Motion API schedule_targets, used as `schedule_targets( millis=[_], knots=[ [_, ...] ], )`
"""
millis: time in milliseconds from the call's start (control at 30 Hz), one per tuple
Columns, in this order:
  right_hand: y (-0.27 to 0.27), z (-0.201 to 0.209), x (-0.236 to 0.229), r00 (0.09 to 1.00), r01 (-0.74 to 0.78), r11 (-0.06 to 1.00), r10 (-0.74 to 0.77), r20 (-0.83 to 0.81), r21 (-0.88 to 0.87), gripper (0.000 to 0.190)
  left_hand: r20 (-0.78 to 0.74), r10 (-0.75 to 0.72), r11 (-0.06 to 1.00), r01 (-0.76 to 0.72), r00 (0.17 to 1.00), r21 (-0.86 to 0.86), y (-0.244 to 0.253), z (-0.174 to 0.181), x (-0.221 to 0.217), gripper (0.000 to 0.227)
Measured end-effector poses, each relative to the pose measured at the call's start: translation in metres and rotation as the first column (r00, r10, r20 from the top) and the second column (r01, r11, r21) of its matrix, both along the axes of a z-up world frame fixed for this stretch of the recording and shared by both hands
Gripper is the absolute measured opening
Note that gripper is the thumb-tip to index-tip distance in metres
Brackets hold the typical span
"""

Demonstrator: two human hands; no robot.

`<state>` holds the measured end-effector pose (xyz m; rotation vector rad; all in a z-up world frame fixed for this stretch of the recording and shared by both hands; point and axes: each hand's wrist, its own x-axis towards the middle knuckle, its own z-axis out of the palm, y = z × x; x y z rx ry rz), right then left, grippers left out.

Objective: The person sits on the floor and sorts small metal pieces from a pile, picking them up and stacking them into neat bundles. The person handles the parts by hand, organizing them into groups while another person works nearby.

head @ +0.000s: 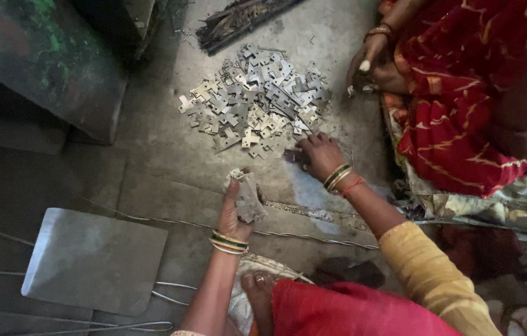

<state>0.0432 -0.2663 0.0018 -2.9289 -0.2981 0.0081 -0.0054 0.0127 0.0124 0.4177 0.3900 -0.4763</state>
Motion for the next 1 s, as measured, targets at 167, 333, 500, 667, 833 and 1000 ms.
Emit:
schedule_targets(
  millis=[167,333,500,667,833,1000],
  knots=[
    [-0.004,0.007,-0.016,0.975,0.208,0.943,-0.179,-0.13,0.259,0.026,0.026,-0.04,0.999,0.039,0.999,0.028,0.009,0.008,-0.004,0.056],
    [-0.02,0.014,-0.008,0.901,0.417,0.77,-0.278,-0.334,0.483,0.035,0.11,-0.037,0.998,0.032,0.993,0.05,0.006,0.003,-0.007,0.054],
    [-0.007,0.029,-0.008,0.757,0.648,0.185,-0.045,-0.652,0.739,0.041,0.118,-0.027,0.996,0.017,0.993,0.082,0.002,-0.007,-0.008,0.053],
    [0.043,0.043,-0.038,0.742,0.64,0.098,0.177,-0.647,0.762,0.039,0.048,0.009,0.995,-0.014,0.999,0.102,0.002,-0.014,-0.006,0.054],
    [0.069,0.029,-0.034,0.943,0.243,0.6,0.038,-0.331,0.762,0.035,-0.02,-0.019,0.991,0.021,1.0,0.136,0.008,-0.023,-0.01,0.051],
    [0.06,0.0,-0.023,0.921,-0.277,0.95,0.22,0.321,0.145,0.031,0.009,-0.051,0.998,0.051,0.999,0.035,0.011,-0.023,-0.013,0.054]
  ],
)
